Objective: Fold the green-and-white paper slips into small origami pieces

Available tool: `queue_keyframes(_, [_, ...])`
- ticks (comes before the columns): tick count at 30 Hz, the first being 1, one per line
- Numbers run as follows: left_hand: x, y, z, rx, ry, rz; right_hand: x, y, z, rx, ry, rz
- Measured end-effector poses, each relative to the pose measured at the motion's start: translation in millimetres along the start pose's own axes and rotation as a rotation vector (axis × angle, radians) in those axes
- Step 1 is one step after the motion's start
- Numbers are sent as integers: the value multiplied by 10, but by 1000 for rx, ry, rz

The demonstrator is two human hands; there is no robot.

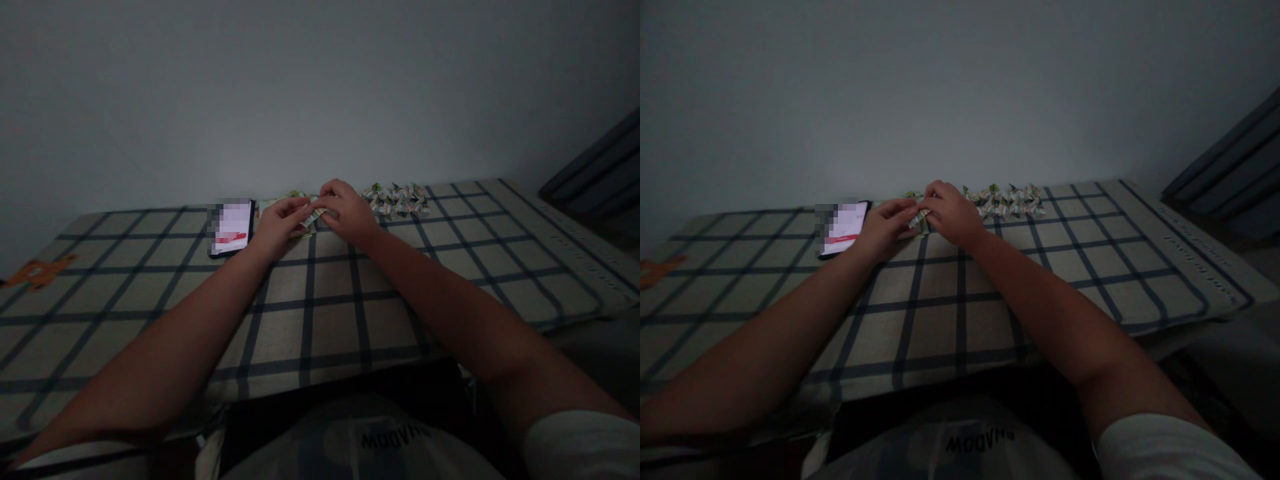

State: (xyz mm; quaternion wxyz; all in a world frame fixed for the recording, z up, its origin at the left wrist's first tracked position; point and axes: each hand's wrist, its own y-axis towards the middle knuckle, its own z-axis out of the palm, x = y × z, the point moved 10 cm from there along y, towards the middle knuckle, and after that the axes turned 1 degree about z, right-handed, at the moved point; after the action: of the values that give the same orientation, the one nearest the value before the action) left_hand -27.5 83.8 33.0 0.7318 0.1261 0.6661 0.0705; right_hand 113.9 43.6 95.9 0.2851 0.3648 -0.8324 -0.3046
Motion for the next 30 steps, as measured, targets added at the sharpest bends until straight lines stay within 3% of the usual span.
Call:
queue_keyframes(6, [-120,-1,-90,-91,67,143,-37,19,-6,-17,130,40])
queue_keyframes(11, [-187,-23,-93,-106,157,203,-303,25,-46,-171,316,282])
queue_keyframes(14, [-220,-48,-70,-91,211,237,-401,13,45,-148,412,385])
queue_keyframes(19, [-283,-93,-28,-62,314,292,-359,25,60,-110,405,360])
queue_keyframes(30, [-490,-197,9,-113,544,384,-282,42,53,-93,397,360])
